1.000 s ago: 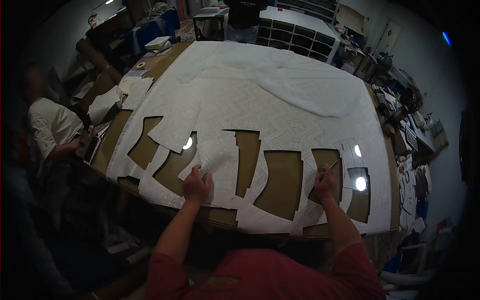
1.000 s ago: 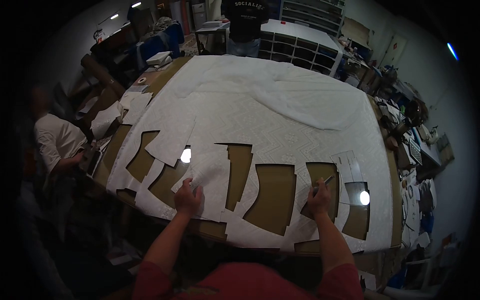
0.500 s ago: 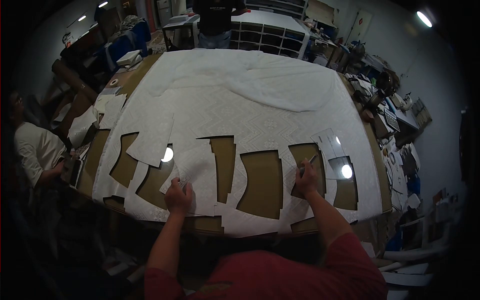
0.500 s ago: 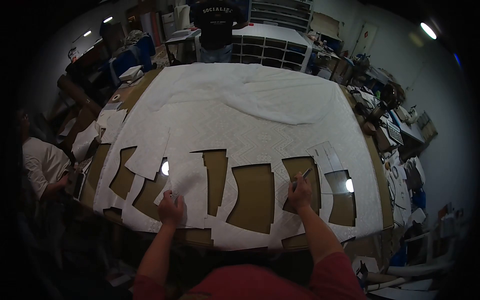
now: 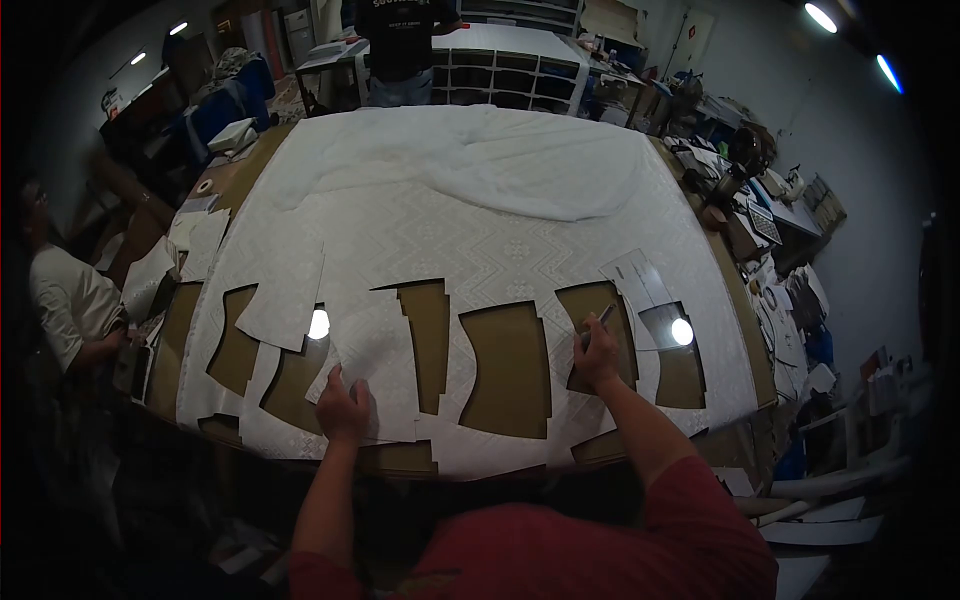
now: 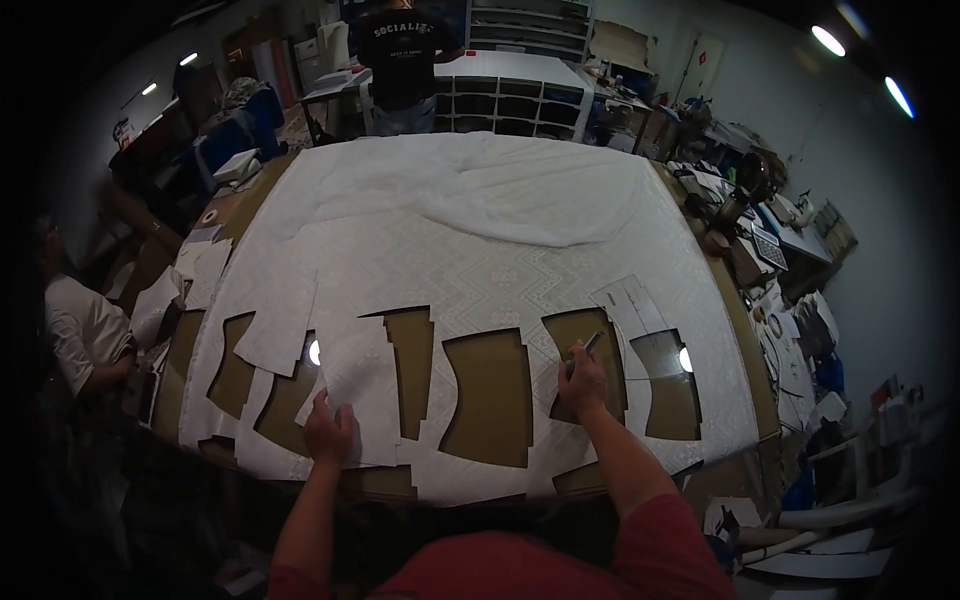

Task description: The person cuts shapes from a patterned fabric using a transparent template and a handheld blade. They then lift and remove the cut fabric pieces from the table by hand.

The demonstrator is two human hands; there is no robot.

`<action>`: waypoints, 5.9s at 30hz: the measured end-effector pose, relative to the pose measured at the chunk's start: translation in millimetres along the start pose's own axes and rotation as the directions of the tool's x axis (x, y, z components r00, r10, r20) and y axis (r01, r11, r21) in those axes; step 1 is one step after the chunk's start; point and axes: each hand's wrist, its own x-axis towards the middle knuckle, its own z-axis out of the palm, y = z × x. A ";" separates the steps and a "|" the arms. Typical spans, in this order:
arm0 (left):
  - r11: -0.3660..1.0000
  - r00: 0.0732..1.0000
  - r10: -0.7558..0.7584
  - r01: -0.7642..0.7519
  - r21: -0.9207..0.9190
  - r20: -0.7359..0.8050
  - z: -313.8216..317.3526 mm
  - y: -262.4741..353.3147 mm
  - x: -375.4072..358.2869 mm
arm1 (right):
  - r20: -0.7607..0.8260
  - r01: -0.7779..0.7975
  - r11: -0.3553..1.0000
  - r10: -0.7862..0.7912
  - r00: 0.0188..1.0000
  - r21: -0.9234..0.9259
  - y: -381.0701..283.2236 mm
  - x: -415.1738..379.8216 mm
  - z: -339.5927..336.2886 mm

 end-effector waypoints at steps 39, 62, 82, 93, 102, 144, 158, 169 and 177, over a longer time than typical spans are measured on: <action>0.999 0.999 0.042 -0.042 -0.013 -0.033 4.2 -4.5 0.0 | 0.028 -0.019 1.000 0.020 0.999 -0.021 0.2 -0.4 0.2; 0.999 0.999 -0.038 0.038 -0.004 -0.006 -7.7 7.8 -0.5 | 0.053 0.048 0.996 -0.045 0.998 -0.070 29.1 -3.2 15.9; 0.998 0.998 -0.057 0.057 -0.009 0.019 -12.5 11.2 -0.1 | 0.074 0.036 0.995 -0.030 0.997 -0.091 38.6 -4.1 19.7; 0.999 0.999 -0.036 0.036 -0.007 -0.015 -8.7 9.1 -0.8 | 0.080 0.040 0.996 -0.033 0.996 -0.082 30.5 -1.9 14.7; 1.000 1.000 -0.022 0.022 0.019 -0.006 -8.9 9.6 -0.5 | 0.072 0.027 0.997 -0.022 0.997 -0.069 28.5 -1.3 14.2; 0.999 0.999 0.021 -0.020 0.034 -0.032 -1.1 3.5 -0.9 | 0.048 -0.035 0.999 0.035 0.998 -0.013 7.1 -0.9 3.9; 0.999 0.998 0.040 -0.039 0.028 -0.054 2.5 0.3 -0.5 | 0.046 -0.048 0.999 0.047 0.998 0.010 6.6 -1.4 4.5; 1.000 1.000 -0.024 0.023 0.020 0.015 -5.5 6.5 0.4 | 0.025 -0.016 1.000 0.016 1.000 0.015 7.2 -0.4 4.7; 1.000 0.999 0.002 -0.002 0.011 -0.045 -4.0 6.9 -0.6 | 0.036 0.035 0.999 -0.035 0.999 0.005 20.1 -2.0 9.3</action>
